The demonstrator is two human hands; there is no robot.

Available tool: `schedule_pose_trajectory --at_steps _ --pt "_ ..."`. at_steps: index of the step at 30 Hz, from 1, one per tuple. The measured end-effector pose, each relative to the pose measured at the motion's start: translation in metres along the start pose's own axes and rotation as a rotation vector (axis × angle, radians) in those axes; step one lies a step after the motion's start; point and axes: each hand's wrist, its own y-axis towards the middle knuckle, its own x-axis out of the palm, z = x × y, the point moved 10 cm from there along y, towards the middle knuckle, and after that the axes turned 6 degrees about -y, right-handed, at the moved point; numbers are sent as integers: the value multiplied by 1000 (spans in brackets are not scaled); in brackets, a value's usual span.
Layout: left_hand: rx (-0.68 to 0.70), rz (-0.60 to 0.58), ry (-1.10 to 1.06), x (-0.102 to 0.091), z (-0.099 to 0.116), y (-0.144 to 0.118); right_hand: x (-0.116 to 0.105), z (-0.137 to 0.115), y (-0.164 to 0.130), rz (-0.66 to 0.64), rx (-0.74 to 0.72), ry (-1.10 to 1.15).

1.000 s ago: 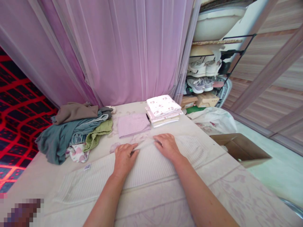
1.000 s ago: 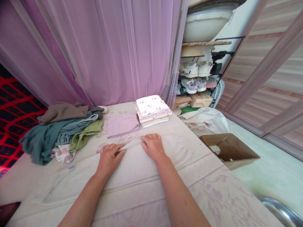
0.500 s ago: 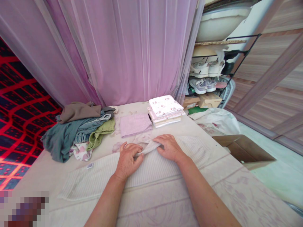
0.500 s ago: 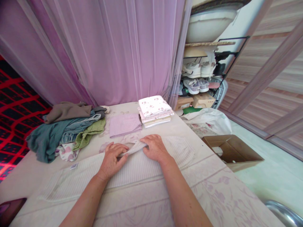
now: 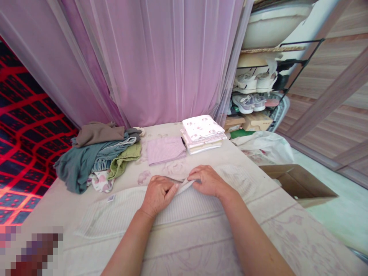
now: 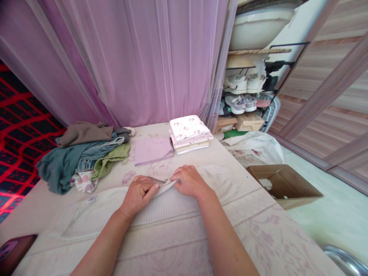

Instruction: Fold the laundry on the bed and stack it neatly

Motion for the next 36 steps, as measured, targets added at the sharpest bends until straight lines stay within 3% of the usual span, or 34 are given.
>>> schedule_pose_trajectory --at_steps 6,12,19,24,32,36 --pt "-109 -14 9 -2 -2 1 -1 -5 -3 -83 -6 -31" --pt "-60 -129 79 15 3 -1 -2 -6 -4 -109 -3 -31" --pt "-17 -59 82 10 13 0 1 -3 -5 -137 20 -34" --pt "16 -116 101 16 18 1 1 -5 -5 -140 -4 -60" --pt "20 -155 103 21 20 2 -17 38 -22 -123 167 -63" --pt "36 -127 96 18 24 2 -19 48 -27 -152 226 -96"
